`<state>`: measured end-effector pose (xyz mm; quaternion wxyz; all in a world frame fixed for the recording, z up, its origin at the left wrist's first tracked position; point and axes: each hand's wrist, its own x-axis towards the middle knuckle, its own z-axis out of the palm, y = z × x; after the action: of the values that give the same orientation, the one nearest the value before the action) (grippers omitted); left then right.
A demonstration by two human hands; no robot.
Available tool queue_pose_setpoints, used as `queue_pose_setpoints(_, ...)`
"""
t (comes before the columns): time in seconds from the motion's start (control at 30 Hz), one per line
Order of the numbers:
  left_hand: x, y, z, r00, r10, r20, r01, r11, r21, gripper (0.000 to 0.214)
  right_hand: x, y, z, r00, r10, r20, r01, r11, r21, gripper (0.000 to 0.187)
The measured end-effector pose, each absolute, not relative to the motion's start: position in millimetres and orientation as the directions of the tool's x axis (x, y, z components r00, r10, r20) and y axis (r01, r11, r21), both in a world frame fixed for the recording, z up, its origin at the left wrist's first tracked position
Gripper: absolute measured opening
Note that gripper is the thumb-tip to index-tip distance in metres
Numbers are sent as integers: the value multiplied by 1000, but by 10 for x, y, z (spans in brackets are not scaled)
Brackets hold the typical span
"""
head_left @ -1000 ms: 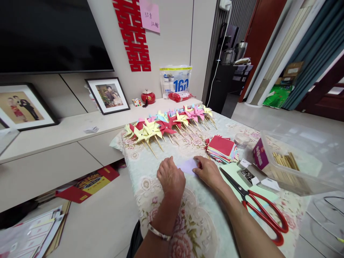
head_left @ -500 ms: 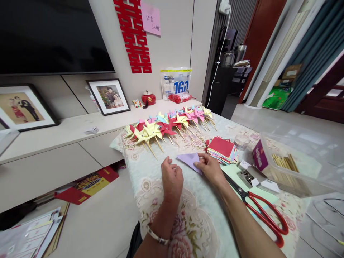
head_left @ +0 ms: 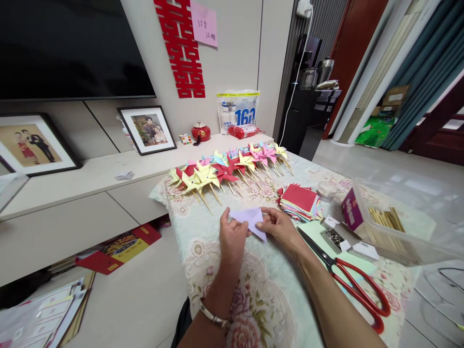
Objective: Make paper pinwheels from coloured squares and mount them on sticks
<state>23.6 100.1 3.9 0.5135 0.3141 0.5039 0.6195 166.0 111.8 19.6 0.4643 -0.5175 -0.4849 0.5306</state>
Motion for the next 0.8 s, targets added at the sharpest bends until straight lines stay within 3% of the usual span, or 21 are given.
queue_pose_setpoints(0.23, 251, 971, 37, -176, 977, -117, -280, 64, 958, 95, 1715, 1084, 345, 11, 995, -102, -3, -102, -995, 71)
queue_pose_setpoints(0.47, 292, 987, -107, -138, 990, -30, -314, -15, 949, 84, 1688, 1117, 241, -11, 992, -124, -31, -124, -992, 53)
queue_pose_setpoints(0.67, 288, 971, 22, -78, 989, -123, -280, 97, 955, 36, 1689, 1141, 227, 33, 995, -97, -76, -94, -993, 41)
queue_pose_setpoints(0.8, 273, 950, 108, -65, 988, -139, -280, 116, 953, 23, 1681, 1118, 268, -19, 994, -109, -92, -110, -990, 30)
